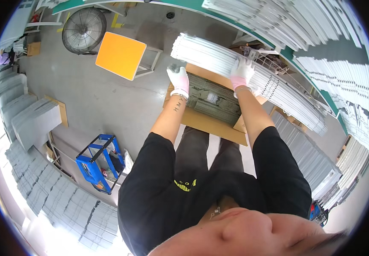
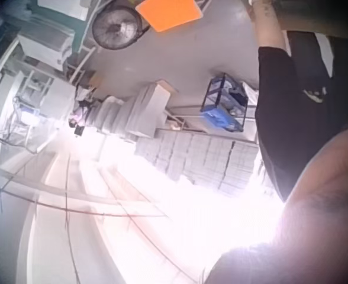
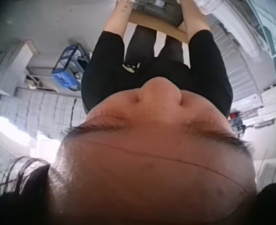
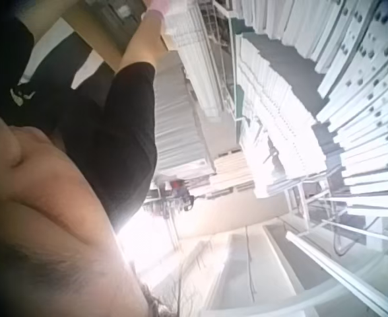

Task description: The person unpacks metal frame components and mesh material from a cardboard box. They assemble the parts by inserting the mesh into the frame and securing it with a rubber band. Finally, they use a power drill to attach a plastic cover to the assembled unit.

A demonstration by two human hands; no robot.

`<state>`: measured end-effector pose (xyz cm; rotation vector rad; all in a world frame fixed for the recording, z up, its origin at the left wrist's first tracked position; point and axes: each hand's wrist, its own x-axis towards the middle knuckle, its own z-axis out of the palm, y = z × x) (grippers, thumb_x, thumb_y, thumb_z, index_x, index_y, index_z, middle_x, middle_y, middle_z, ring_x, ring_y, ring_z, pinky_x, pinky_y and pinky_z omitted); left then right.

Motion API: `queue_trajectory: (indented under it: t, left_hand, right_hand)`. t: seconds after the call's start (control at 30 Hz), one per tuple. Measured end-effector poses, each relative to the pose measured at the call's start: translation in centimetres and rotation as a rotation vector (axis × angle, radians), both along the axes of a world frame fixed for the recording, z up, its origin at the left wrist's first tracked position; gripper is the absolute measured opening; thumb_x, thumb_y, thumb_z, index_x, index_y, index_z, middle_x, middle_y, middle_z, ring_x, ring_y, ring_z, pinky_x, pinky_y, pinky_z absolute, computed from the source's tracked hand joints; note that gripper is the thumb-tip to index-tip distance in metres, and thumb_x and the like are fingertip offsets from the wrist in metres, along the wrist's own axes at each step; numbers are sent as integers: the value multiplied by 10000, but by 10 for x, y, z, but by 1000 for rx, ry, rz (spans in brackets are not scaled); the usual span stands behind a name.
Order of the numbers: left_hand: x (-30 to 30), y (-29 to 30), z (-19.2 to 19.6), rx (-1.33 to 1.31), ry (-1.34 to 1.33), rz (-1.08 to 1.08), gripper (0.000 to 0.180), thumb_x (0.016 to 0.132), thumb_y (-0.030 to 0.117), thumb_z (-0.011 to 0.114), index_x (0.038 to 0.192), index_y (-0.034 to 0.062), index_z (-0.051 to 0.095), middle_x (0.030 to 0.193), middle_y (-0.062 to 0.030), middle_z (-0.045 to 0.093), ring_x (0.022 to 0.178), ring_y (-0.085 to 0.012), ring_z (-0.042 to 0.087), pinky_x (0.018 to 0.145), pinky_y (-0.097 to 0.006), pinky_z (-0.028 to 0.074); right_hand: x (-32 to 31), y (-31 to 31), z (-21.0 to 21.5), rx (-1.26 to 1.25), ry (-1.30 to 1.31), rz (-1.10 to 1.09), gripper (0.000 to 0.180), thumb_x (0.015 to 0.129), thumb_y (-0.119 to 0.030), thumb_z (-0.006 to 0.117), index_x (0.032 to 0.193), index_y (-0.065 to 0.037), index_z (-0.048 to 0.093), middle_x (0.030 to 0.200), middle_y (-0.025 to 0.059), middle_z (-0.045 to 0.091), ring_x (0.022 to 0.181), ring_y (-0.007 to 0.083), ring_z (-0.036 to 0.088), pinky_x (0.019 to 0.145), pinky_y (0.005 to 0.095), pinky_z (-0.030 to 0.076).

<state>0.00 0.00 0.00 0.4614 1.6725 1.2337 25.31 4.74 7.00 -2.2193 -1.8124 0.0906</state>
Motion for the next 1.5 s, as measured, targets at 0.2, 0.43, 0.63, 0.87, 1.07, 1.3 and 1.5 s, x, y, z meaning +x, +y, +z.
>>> queue_trajectory:
  t: [0.2, 0.43, 0.63, 0.87, 1.07, 1.3, 1.5]
  left_hand:
    - [-1, 10, -11, 64, -373, -3, 850, 794, -62, 659, 1493, 71, 193, 1474, -162, 365, 1297, -272, 439, 1071, -367, 366]
    - [-18, 30, 11, -154, -263, -265, 64, 960, 103, 518, 979, 51, 550, 709, 30, 532, 581, -54, 480, 506, -220, 397]
    - [-49, 12, 72, -50, -370, -308, 165, 1015, 198, 452, 935, 88, 544, 658, 54, 440, 531, -34, 369, 464, -201, 305]
    - [-102, 48, 127, 366, -357, -281, 205, 1022, 264, 480, 1028, 86, 582, 856, -11, 553, 776, -118, 509, 741, -270, 441]
    - [-98, 135, 117, 284, -761, -259, 213, 961, 279, 580, 973, 67, 578, 970, -67, 608, 1031, -222, 573, 974, -381, 441]
    - [-123, 209, 80, 389, 1505, -1248, 421, 880, 367, 612, 1256, 181, 579, 950, -97, 628, 941, -259, 631, 785, -441, 486]
    - [-161, 268, 27, 361, 1676, -1287, 202, 874, 360, 584, 861, 225, 734, 908, -15, 650, 853, -229, 626, 723, -443, 470]
  right_hand:
    - [-22, 5, -6, 136, -111, 25, 197, 828, -230, 611, 976, -106, 650, 947, 150, 617, 907, 377, 590, 829, 512, 451]
    - [-21, 8, -12, 130, -154, 19, 189, 819, -232, 618, 927, -85, 667, 950, 156, 620, 897, 375, 594, 781, 502, 471]
    - [-21, 6, -13, 157, -131, 14, 190, 814, -231, 621, 921, -82, 667, 929, 161, 621, 868, 375, 601, 758, 509, 474]
    - [-20, 7, -15, 139, -111, -1, 194, 805, -234, 628, 928, -88, 666, 923, 168, 618, 875, 373, 598, 766, 513, 466]
    - [-26, 1, -9, 134, -104, 21, 191, 801, -208, 626, 953, -102, 673, 944, 173, 618, 904, 381, 586, 806, 514, 457]
    - [-28, 1, -8, 148, -105, 6, 197, 803, -181, 617, 974, -97, 670, 982, 181, 607, 950, 387, 562, 850, 518, 441]
    - [-28, 0, -13, 16, -196, -84, 216, 846, -199, 590, 994, -52, 645, 1014, 228, 578, 982, 421, 534, 872, 538, 430]
